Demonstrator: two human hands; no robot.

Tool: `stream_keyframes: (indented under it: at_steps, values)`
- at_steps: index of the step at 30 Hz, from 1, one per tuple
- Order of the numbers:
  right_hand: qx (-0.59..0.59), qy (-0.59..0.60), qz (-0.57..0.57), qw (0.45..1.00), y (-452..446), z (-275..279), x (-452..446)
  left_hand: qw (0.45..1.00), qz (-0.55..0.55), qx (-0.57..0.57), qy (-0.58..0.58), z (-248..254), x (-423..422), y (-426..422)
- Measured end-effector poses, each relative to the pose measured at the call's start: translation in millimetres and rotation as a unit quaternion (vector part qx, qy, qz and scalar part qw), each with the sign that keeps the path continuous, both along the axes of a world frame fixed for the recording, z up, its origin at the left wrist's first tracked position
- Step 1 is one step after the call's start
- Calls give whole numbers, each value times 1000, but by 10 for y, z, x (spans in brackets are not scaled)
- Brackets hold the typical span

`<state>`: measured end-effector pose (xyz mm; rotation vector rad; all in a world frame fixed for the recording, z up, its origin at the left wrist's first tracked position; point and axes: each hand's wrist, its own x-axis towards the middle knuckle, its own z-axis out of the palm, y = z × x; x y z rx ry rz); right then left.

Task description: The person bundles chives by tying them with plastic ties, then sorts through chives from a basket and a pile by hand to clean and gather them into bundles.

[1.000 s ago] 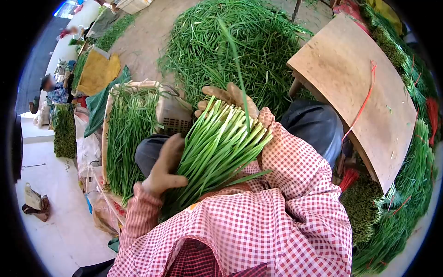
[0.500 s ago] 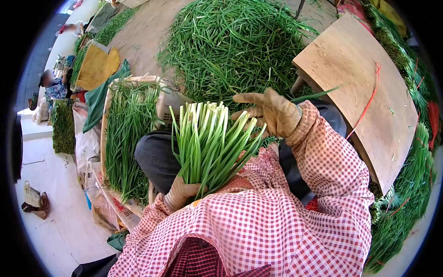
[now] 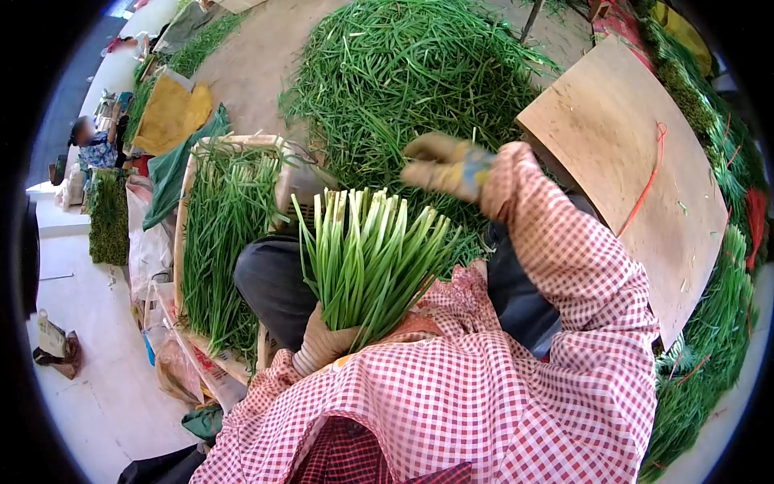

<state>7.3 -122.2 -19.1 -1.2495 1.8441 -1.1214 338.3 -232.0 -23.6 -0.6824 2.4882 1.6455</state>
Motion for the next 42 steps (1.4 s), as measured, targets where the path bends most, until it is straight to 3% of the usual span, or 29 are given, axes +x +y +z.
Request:
stream_keyframes:
  at_steps: [2, 3, 4, 6, 7, 8, 9, 10, 12, 13, 14, 15, 16, 17, 18, 20, 21, 22, 25, 29, 31, 33, 36, 37, 38, 40, 41, 42]
  values:
    - [16, -22, 57, 998, -101, 262, 425, 999, -7, 43, -3, -1, -69, -29]
    - [73, 5, 72, 995, -162, 222, 430, 998, -9, 57, -4, 0, -101, -45]
    - [47, -11, 81, 996, -264, 52, 396, 992, 28, 122, -22, 11, -90, -54]
    - [49, 80, 64, 994, -372, -168, 307, 979, 68, 189, -43, 122, -65, -36]
    - [55, -245, -173, 952, -544, -341, 79, 954, 142, 259, -49, 261, -96, -28]
    - [51, -527, -383, 757, -673, -447, -121, 920, 213, 326, -52, 337, -120, -34]
    - [57, -249, -289, 923, -467, -428, -259, 956, 186, 226, -27, 341, -95, -34]
    - [57, 57, -159, 984, -210, -367, -378, 955, 192, 227, -22, 343, -88, -43]
    - [167, -44, -113, 978, 6, -128, -260, 893, 259, 369, 15, 356, -10, -45]
    - [152, 60, 70, 984, 211, -459, -325, 911, 242, 334, 7, 350, 4, -79]
    - [133, 164, 252, 944, 369, -751, -403, 908, 243, 340, 17, 325, 10, -113]
    - [177, -219, 83, 956, 382, -583, -118, 910, 228, 344, 29, 292, 31, -117]
    - [191, -560, -108, 799, 368, -390, 308, 911, 215, 349, 41, 250, 55, -104]
    - [38, -622, 4, 782, 358, -533, 549, 914, 200, 349, 61, 155, 64, -96]
    - [-114, -662, 119, 731, 305, -696, 709, 910, 205, 354, 73, 145, 43, -73]
    - [-172, -650, 78, 736, -7, -44, 922, 896, 188, 396, 77, 225, 16, -35]
    - [-188, -634, 73, 746, -121, -89, 911, 888, 165, 422, 82, 302, -8, -38]
    - [-256, -669, 134, 685, -329, -117, 931, 889, 170, 415, 95, 309, -6, -42]
    - [-299, -657, 187, 666, -497, 45, 1001, 959, 8, 272, 72, 253, -11, -77]
    - [-282, -630, 148, 708, -441, 357, 1074, 972, -61, 201, 103, 257, -43, -44]
    - [-154, -621, 0, 768, -340, 543, 1101, 964, -75, 244, 71, 333, -66, -65]
    - [-151, -610, -45, 777, -281, 630, 1116, 964, -137, 221, 53, 300, -128, -162]
    - [-158, -609, -93, 772, -188, 522, 1105, 913, -195, 353, -61, 582, -244, -590]
    - [-171, -616, -94, 763, -170, 494, 1112, 903, -200, 379, -12, 395, -269, -764]
    - [-185, -622, -95, 755, -155, 481, 1120, 884, -177, 423, 87, 368, -389, -765]
    - [-183, -614, -97, 762, -126, 532, 1132, 932, -80, 333, 116, 348, -605, -707]
    - [-186, -595, -98, 776, -113, 564, 1145, 932, -82, 333, 116, 440, -679, -600]
    - [-187, -576, -100, 789, -89, 581, 1150, 940, 8, 337, 54, 559, -738, -476]
